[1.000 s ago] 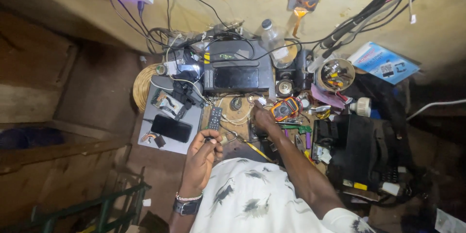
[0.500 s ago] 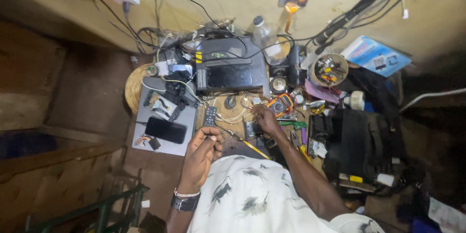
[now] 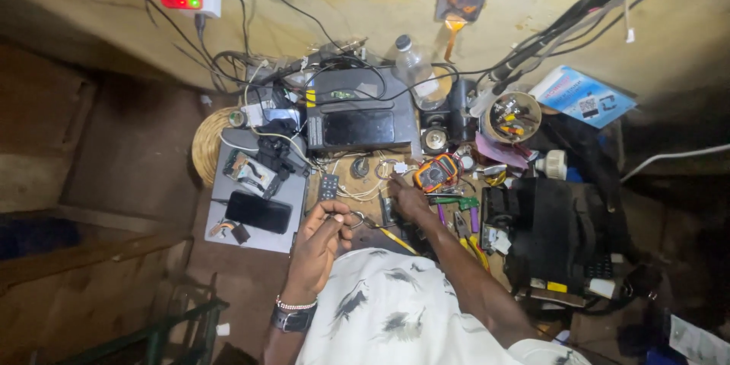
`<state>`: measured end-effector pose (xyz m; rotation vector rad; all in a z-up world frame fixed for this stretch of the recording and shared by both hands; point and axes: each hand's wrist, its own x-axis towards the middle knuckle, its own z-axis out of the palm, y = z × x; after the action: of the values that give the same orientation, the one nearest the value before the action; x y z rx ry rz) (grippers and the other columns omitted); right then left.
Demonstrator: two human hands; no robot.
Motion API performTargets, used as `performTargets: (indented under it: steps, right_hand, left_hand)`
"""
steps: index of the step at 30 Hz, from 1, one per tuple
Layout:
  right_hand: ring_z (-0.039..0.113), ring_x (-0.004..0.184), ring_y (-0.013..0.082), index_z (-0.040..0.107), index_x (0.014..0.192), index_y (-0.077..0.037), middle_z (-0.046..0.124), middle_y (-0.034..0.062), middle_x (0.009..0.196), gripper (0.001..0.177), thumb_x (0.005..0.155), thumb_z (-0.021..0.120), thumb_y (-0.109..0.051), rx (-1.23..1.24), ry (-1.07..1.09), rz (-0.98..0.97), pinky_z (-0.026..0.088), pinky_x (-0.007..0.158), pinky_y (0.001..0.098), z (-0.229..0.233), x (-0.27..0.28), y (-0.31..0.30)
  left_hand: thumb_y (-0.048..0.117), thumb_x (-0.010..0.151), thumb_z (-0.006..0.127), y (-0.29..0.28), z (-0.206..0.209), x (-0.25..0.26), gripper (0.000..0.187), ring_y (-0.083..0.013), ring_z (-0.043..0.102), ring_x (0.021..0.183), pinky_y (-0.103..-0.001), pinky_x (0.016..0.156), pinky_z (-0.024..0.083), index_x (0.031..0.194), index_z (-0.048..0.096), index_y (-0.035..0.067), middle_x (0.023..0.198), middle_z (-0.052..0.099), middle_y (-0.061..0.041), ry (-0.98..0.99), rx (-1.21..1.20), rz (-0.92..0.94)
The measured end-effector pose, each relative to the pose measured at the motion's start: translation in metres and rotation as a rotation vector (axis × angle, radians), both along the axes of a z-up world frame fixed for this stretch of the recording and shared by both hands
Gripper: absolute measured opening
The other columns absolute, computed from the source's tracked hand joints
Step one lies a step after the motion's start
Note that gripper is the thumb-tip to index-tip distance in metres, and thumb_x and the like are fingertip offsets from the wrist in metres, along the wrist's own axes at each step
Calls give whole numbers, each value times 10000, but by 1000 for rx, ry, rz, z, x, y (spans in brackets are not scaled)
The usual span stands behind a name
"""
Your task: The person works at a cluttered workbench, using pliers to strip the insulation from a red wire. They then use a small tool to manipulate the exposed wire ends. The person moves around the room while continuing to handle the wire and tools.
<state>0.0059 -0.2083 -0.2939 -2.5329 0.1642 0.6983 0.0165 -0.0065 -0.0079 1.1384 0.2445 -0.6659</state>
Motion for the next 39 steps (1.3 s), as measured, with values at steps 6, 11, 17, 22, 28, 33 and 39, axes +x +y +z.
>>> performTargets:
  steps: [6,11,17,22,28,33,39]
  right_hand:
    - [562,972,244,656,903,-113,593,103,1092,236,794,451,-154,613,-380,-598,464,793,336,4,-3,-5]
    - [550,564,155,629,937,-51,607,91,705,209,740,556,-50,849,-377,-889,446,512,261,16,-1,-15]
    - [464,354,110,593,916,-10,541,100,538,225,713,507,-57,1001,-260,-929,391,323,194,133,-7,-6]
    - [443,315,98,582,927,20,540,108,578,227,723,527,-62,1225,-243,-870,362,292,190,167,-16,8]
    - [450,334,92,587,891,69,536,136,550,216,731,512,-55,1348,-296,-655,353,297,184,228,-17,26]
    - [448,353,108,561,894,69,522,137,537,193,764,515,-65,1499,-250,-464,370,319,188,266,-14,41]
    - [449,374,127,550,851,87,498,127,514,162,778,509,-51,1542,-297,-327,353,322,182,274,-9,48]
  left_hand:
    - [100,820,530,5,-5,-2,100,-128,482,578,-221,490,389,894,525,32,747,528,-76,44,-5,40]
    - [113,806,533,2,-20,-5,175,-113,518,534,-201,447,456,947,515,10,663,500,-68,-30,40,-19]
    - [127,781,551,-6,-13,-4,165,-54,425,398,-146,354,373,917,566,35,535,404,-7,-1,157,-77]
    - [143,771,569,-9,-13,-2,166,-42,387,375,-135,333,340,912,596,61,509,378,5,-1,188,-102]
    - [102,781,537,-12,6,-2,286,-39,371,392,-133,355,330,1063,577,71,538,368,3,-79,188,-131]
    - [81,734,575,-7,15,-4,350,-32,408,434,-141,385,369,1080,623,107,608,441,5,-173,255,-122]
    - [-2,710,604,-4,3,1,199,-131,527,607,-271,554,500,870,704,59,653,592,-67,-333,223,-172]
